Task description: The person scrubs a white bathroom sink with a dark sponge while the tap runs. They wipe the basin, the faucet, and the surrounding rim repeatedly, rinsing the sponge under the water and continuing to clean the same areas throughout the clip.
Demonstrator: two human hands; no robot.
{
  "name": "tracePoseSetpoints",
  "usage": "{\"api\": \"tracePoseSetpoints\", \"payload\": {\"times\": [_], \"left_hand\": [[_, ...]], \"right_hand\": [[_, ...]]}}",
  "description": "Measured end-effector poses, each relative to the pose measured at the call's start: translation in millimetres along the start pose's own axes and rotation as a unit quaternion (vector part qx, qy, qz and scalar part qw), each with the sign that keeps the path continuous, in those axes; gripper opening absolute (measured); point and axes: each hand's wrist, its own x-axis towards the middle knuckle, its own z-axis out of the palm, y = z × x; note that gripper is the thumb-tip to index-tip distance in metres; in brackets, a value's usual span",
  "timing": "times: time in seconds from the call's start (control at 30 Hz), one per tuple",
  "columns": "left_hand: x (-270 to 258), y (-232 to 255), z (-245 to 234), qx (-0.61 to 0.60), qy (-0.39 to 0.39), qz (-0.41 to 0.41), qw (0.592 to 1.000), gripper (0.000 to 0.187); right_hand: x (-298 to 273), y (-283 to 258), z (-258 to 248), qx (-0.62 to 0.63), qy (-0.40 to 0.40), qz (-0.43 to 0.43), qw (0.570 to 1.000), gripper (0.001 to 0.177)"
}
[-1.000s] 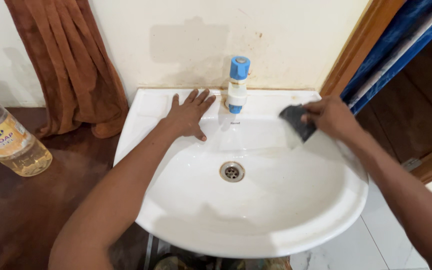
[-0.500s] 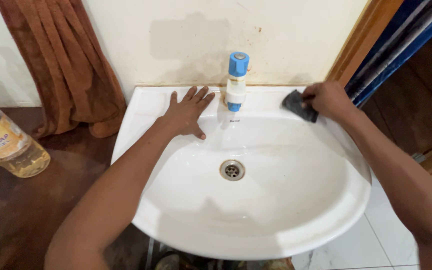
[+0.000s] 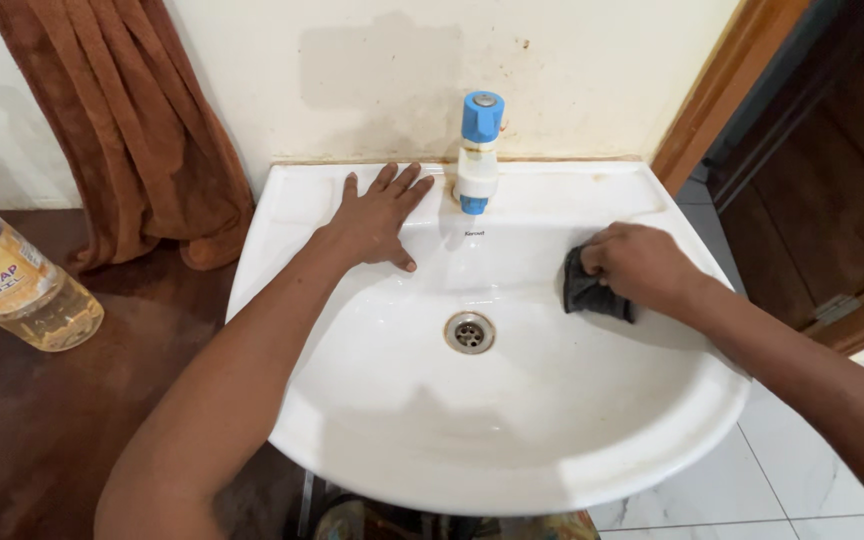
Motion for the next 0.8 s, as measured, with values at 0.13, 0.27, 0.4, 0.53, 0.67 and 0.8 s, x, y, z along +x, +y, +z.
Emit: {"api": "tracePoseSetpoints", "payload": {"times": [0.13,0.27,0.4,0.53,0.67,0.8], "left_hand": [[-4.4,-0.7,-3.5,0.008,0.017,0.009,1.0,0.135],[-6.4,-0.8,-8.4,0.0,0.007,0.009,1.0,0.135],[-5.5,-3.6,-8.1,-0.012,0.003,0.014,1.0,0.135],[-6.8,-7.5,-8.0,-0.013,0.028,0.029,0.999,0.135],[-4.1,-6.4,-8.2,-0.004,0.007,0.025,1.0,0.135],[-2.2,-3.2,-7.4,0.004,-0.006,0.011,1.0,0.136]], "right_hand": [[-29.7,-59.0,-21.9,0.087,-0.256,0.034,0.962,0.038],[-62.0,-97.3,-64.0,0.242,-0.397,0.042,0.884,0.057],[-53.2,-86.6,-64.0,0.105,-0.385,0.049,0.915,0.052],[-38.5,-35.8,-69.2,-0.135,-0.218,0.103,0.961,0.04],[-92.4,-18.8,-55.2,0.002,-0.198,0.094,0.976,0.036],[-172.2,-42.8,-16.2,0.243,0.026,0.187,0.951,0.033]]}}
